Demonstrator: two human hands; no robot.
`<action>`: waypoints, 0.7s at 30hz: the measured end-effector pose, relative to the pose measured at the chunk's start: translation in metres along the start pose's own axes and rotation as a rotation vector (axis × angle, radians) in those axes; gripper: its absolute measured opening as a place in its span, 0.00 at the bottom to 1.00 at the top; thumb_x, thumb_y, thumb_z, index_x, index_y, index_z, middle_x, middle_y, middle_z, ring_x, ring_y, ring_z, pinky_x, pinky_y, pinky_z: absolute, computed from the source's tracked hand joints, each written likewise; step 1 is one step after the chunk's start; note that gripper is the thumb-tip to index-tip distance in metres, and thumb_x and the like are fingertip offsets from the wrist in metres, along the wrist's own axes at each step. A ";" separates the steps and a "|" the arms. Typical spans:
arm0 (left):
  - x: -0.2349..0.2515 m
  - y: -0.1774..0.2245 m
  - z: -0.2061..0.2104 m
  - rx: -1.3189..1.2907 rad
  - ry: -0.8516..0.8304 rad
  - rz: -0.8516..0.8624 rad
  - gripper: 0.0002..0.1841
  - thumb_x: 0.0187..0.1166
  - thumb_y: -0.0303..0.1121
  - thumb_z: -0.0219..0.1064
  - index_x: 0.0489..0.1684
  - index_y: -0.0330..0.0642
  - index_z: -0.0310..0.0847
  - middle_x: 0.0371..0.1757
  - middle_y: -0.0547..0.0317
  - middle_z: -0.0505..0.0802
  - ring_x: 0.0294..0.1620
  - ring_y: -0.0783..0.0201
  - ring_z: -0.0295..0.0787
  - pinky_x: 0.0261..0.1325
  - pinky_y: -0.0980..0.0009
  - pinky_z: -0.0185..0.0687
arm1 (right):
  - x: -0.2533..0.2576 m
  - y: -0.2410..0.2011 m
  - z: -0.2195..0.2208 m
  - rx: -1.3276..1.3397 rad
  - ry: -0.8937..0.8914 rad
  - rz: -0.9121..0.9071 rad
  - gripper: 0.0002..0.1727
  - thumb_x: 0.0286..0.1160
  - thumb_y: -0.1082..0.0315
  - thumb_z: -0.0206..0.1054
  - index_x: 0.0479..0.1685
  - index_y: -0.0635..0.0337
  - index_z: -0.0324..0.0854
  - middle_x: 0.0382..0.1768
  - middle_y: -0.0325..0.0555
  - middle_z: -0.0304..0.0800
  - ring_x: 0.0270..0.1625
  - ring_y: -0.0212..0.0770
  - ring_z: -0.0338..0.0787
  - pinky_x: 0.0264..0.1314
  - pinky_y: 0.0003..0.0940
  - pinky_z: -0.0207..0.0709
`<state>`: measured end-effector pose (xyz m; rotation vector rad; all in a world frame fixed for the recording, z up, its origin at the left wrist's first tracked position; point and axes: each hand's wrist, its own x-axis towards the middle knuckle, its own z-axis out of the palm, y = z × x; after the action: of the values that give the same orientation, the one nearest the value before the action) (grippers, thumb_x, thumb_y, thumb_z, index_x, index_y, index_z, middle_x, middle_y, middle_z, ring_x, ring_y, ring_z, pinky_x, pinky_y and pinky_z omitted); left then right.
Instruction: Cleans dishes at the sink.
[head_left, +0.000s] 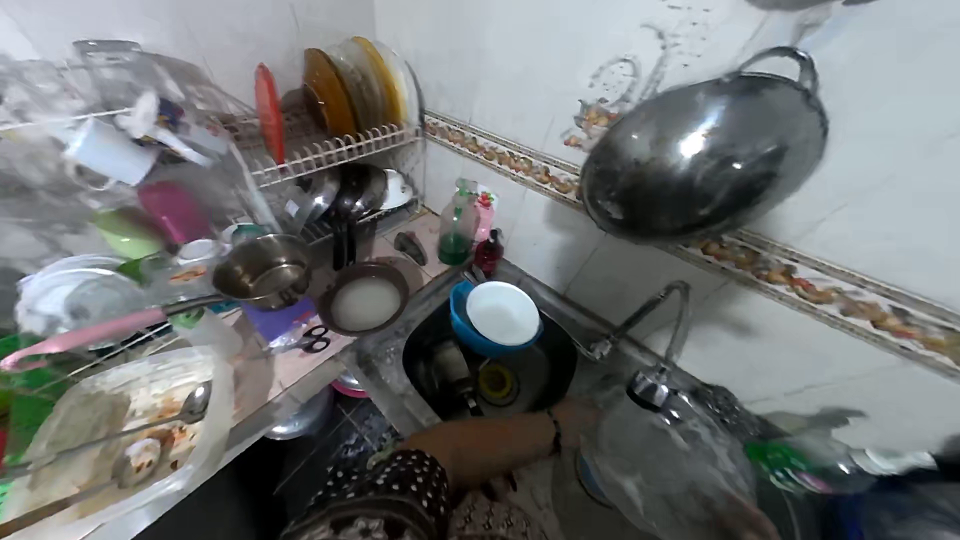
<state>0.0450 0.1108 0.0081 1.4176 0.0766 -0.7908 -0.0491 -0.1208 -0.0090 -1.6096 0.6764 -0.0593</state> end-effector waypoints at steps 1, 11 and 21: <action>0.002 0.001 -0.001 0.008 0.000 0.037 0.26 0.96 0.37 0.46 0.87 0.32 0.59 0.83 0.34 0.72 0.81 0.46 0.71 0.81 0.51 0.67 | 0.002 0.007 0.003 0.055 -0.008 0.009 0.23 0.85 0.77 0.55 0.78 0.67 0.59 0.45 0.43 0.88 0.31 0.31 0.91 0.35 0.31 0.89; 0.015 0.009 -0.013 0.055 -0.017 0.036 0.24 0.91 0.34 0.56 0.84 0.38 0.64 0.70 0.40 0.83 0.61 0.55 0.85 0.62 0.58 0.83 | -0.001 0.028 0.040 0.056 0.020 0.227 0.18 0.94 0.66 0.49 0.68 0.69 0.73 0.44 0.47 0.83 0.38 0.33 0.82 0.42 0.32 0.80; -0.007 -0.018 -0.015 -0.096 -0.044 -0.208 0.20 0.95 0.35 0.46 0.78 0.35 0.65 0.59 0.43 0.84 0.48 0.58 0.85 0.50 0.60 0.84 | -0.019 0.006 0.021 -0.009 0.062 0.316 0.07 0.80 0.77 0.60 0.52 0.67 0.75 0.32 0.43 0.82 0.29 0.32 0.82 0.31 0.30 0.80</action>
<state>0.0363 0.1287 -0.0064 1.3141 0.2283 -0.9758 -0.0584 -0.0931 -0.0112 -1.4974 0.9728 0.1260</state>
